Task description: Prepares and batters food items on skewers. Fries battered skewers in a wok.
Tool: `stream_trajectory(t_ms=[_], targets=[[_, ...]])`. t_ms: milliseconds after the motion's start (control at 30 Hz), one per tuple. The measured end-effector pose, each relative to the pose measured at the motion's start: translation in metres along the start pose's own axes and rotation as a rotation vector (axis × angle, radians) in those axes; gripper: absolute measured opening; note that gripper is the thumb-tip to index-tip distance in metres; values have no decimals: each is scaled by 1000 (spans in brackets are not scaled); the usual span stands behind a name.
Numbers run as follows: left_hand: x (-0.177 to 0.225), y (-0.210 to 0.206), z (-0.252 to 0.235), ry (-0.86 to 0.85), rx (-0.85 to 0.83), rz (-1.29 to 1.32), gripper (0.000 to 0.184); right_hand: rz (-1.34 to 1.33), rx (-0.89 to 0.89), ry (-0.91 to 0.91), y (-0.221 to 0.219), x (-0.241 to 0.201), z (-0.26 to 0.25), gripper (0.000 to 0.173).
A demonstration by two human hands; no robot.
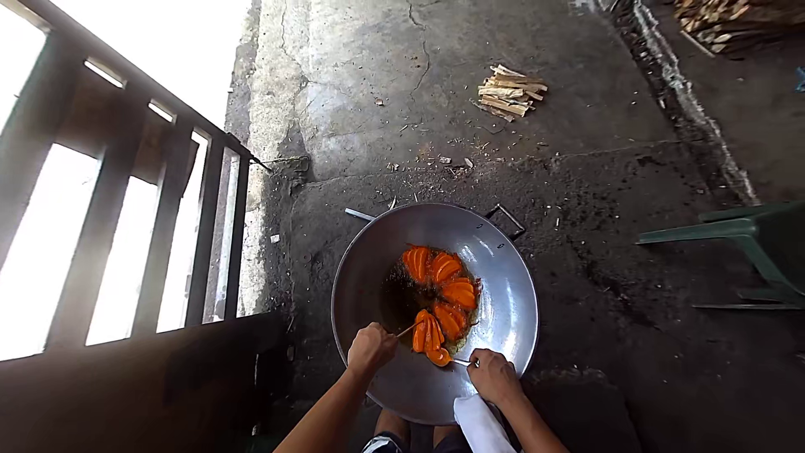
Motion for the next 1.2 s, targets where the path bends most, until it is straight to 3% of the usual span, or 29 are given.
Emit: stream_trajectory(t_ms=[167, 400, 633, 900, 1033, 1200], targets=[[10, 11, 10, 17, -1, -73, 40, 164, 60, 0, 24, -9, 32, 33], [19, 13, 22, 15, 9, -120, 42, 331, 420, 287, 74, -60, 38, 35], [19, 9, 31, 15, 30, -117, 40, 397, 354, 358, 69, -89, 23, 35], [15, 18, 61, 26, 61, -230, 35, 414, 331, 303, 59, -93, 11, 35], [-5, 32, 103, -23, 97, -301, 35, 397, 391, 314, 61, -93, 19, 33], [-74, 42, 142, -59, 148, -223, 35, 349, 399, 299, 54, -89, 29, 36]])
Point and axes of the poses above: each hand's wrist, its own z-axis away from the middle knuckle, its own y-axis out of the back of the hand, x = y × z, the point moved 10 cm from there along -z, towards the middle knuckle, and after that the axes turned 2 degrees about -x, right-handed, at the moved point
